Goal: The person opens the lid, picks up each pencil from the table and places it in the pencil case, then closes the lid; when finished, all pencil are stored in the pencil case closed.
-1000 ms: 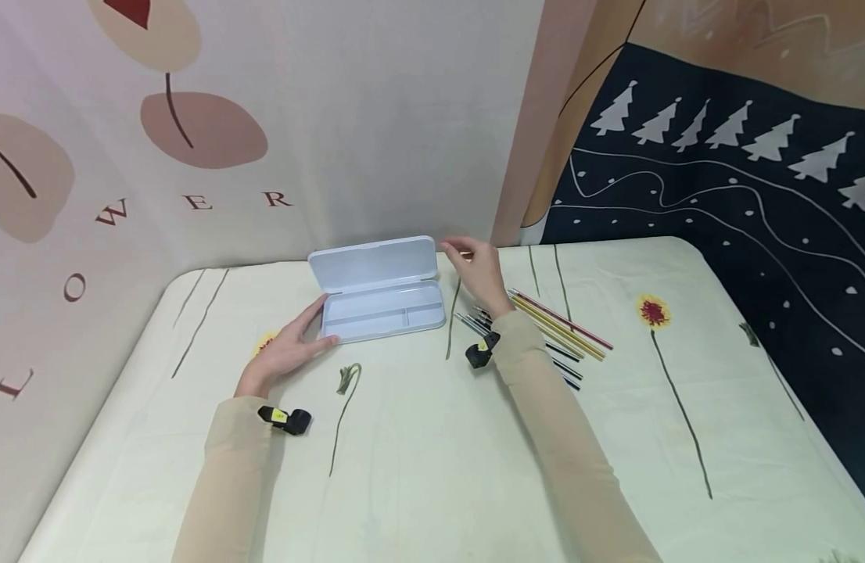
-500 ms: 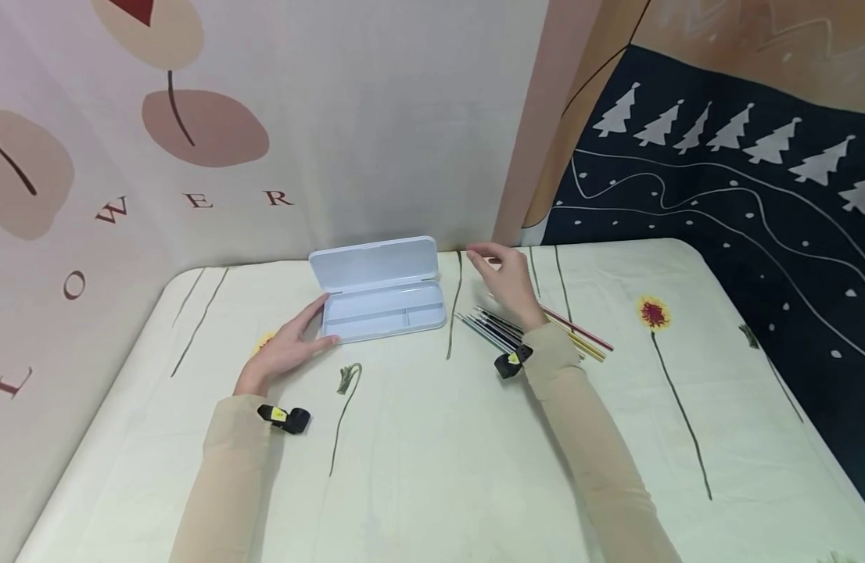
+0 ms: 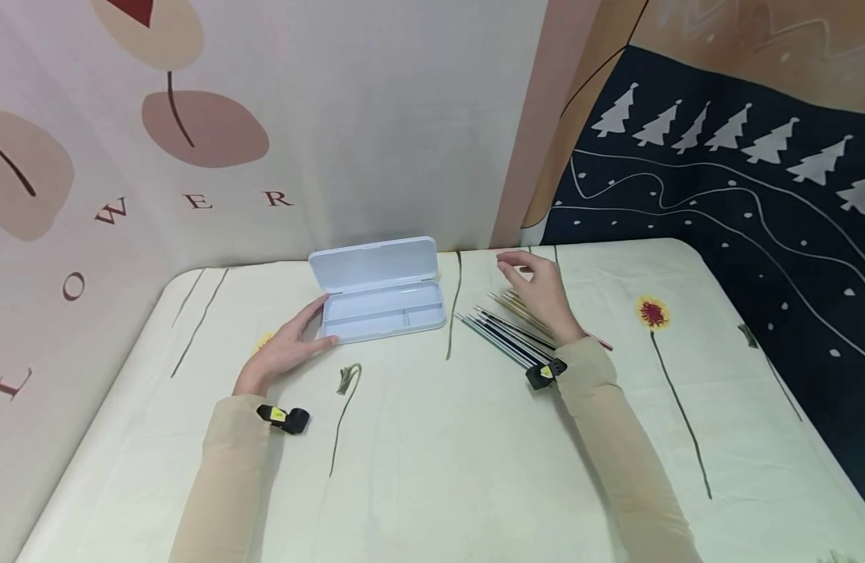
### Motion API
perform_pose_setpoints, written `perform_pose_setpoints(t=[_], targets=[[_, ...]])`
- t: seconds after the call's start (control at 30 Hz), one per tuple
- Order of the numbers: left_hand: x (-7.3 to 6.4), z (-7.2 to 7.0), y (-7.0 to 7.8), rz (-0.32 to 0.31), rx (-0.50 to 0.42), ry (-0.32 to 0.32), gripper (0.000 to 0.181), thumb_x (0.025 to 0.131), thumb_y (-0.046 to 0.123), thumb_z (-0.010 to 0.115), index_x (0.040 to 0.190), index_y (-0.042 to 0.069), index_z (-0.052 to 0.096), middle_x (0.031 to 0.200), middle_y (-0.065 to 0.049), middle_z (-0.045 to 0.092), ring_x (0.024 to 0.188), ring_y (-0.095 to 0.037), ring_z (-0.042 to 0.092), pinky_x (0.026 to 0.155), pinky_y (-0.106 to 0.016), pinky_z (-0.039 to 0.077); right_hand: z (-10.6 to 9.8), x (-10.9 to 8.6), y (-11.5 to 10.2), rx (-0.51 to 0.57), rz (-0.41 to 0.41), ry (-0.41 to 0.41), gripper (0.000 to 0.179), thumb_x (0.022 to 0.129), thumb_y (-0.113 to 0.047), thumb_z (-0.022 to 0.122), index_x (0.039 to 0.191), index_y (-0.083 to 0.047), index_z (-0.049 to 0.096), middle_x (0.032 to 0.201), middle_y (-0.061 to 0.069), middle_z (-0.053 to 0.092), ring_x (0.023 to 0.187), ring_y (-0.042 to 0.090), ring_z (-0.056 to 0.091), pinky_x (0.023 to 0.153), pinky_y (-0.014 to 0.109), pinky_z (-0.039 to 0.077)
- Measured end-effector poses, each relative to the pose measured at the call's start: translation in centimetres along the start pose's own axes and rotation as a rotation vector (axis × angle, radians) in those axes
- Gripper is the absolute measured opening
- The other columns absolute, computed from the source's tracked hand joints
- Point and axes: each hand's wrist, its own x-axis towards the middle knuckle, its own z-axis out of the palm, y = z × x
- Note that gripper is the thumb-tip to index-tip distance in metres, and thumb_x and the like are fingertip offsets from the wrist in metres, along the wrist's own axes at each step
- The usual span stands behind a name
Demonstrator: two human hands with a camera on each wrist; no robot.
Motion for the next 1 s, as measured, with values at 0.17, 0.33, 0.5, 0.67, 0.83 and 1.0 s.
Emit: perform_pose_setpoints(t=[0.17,0.33,0.5,0.67,0.83,1.0], targets=[[0.1,0.0,-0.1,-0.005,-0.002,-0.003,0.089,0.089,0.032,0.07,0.156,0.013,0.015,0.159,-0.014,0.014,0.145,-0.033,0.01,0.115,-0.053,0.013,-1.3,-1.0,0.7,-0.035,0.05,-0.012,0.034,0.098,-0.029,0.058,0.123,-0.006,0.066,0.119,0.012,0.065,0.111,0.026,0.053,0.096,0.047,0.04],[0.1,0.0,-0.3,-0.01,-0.003,0.007,0.089,0.089,0.034,0.07,0.156,0.016,0.015,0.16,-0.012,0.015,0.145,-0.033,0.01,0.115,-0.054,0.013,-2.4,-2.0,1.2,-0.051,0.099,-0.022,0.037,0.098,-0.032,0.057,0.124,-0.007,0.065,0.121,0.011,0.064,0.11,0.024,0.052,0.093,0.043,0.039],[0.2,0.1,-0.5,-0.019,-0.006,0.013,0.09,0.088,0.036,0.071,0.156,0.018,0.016,0.16,-0.011,0.016,0.145,-0.033,0.009,0.114,-0.055,0.012,-3.5,-2.8,1.6,-0.066,0.103,-0.035,0.039,0.098,-0.033,0.057,0.124,-0.005,0.065,0.121,0.014,0.063,0.11,0.026,0.051,0.093,0.044,0.04],[0.3,0.1,-0.6,-0.034,-0.008,0.013,0.09,0.088,0.037,0.071,0.156,0.019,0.016,0.16,-0.01,0.015,0.145,-0.033,0.009,0.114,-0.055,0.011,-4.5,-3.7,2.2,-0.1,0.109,-0.055,0.038,0.099,-0.031,0.056,0.125,-0.004,0.064,0.123,0.015,0.062,0.113,0.03,0.051,0.096,0.049,0.041],[0.3,0.1,-0.5,-0.025,-0.013,0.018,0.09,0.088,0.036,0.071,0.156,0.018,0.016,0.16,-0.011,0.016,0.145,-0.033,0.009,0.114,-0.055,0.011,-5.4,-4.4,2.8,-0.155,0.095,-0.074,0.034,0.1,-0.026,0.055,0.123,-0.002,0.064,0.121,0.016,0.063,0.111,0.033,0.053,0.089,0.046,0.044],[0.3,0.2,-0.5,-0.015,-0.021,0.021,0.089,0.088,0.035,0.071,0.156,0.017,0.017,0.159,-0.011,0.017,0.145,-0.033,0.01,0.115,-0.054,0.012,-6.3,-4.9,3.4,-0.188,0.094,-0.125,0.033,0.1,-0.023,0.055,0.123,0.0,0.064,0.12,0.019,0.063,0.109,0.034,0.054,0.086,0.042,0.045]])
